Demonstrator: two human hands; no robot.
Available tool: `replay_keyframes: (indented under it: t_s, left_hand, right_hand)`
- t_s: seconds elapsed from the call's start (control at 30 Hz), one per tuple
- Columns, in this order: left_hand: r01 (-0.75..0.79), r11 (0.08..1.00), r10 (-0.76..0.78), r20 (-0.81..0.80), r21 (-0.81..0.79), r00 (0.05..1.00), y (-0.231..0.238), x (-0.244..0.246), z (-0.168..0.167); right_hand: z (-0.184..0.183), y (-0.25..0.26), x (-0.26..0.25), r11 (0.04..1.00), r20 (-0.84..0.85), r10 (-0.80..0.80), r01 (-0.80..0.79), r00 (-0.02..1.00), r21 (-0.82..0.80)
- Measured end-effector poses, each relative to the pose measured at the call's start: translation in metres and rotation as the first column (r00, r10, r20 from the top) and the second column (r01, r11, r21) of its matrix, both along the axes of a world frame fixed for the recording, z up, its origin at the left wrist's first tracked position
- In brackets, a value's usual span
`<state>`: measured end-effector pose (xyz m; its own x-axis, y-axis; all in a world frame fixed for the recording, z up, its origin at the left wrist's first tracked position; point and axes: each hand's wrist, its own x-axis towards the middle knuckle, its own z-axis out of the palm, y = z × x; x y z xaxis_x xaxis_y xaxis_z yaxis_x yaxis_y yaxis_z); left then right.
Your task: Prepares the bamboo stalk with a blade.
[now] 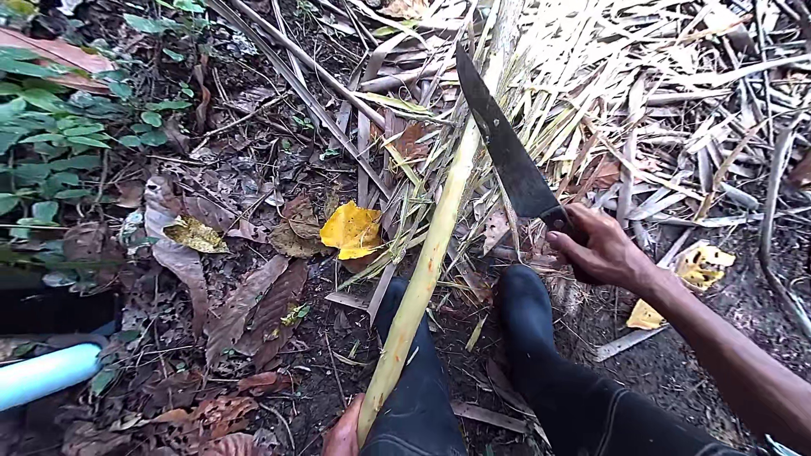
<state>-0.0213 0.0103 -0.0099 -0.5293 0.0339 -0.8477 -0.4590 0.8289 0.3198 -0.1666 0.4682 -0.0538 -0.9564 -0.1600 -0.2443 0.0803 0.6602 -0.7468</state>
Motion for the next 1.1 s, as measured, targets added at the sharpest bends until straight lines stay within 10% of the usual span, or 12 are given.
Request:
replay_keyframes:
  t_s: [0.13, 0.53, 0.87, 1.1]
  left_hand:
    - [-0.027, 0.999, 0.027, -0.004, 0.033, 1.0, -0.001, 0.0, 0.0]
    - [-0.018, 1.0, 0.019, 0.029, -0.024, 0.999, 0.012, -0.002, -0.022]
    - [-0.034, 0.999, 0.036, -0.097, 0.028, 0.995, -0.007, 0.02, -0.081]
    - [-0.023, 0.977, 0.05, -0.127, 0.211, 0.991, -0.028, 0.005, -0.103]
  right_hand:
    - [-0.004, -0.007, 0.012, 0.954, -0.239, 0.09, -0.016, 0.967, 0.298]
    - [-0.035, -0.011, 0.009, 0.88, 0.032, -0.024, 0.006, 0.999, 0.475]
    - [0.007, 0.012, -0.01, 0.659, 0.236, 0.311, -0.387, 0.921, 0.645]
    - [0.05, 0.025, -0.069, 0.503, 0.263, 0.242, -0.353, 0.934, 0.789]
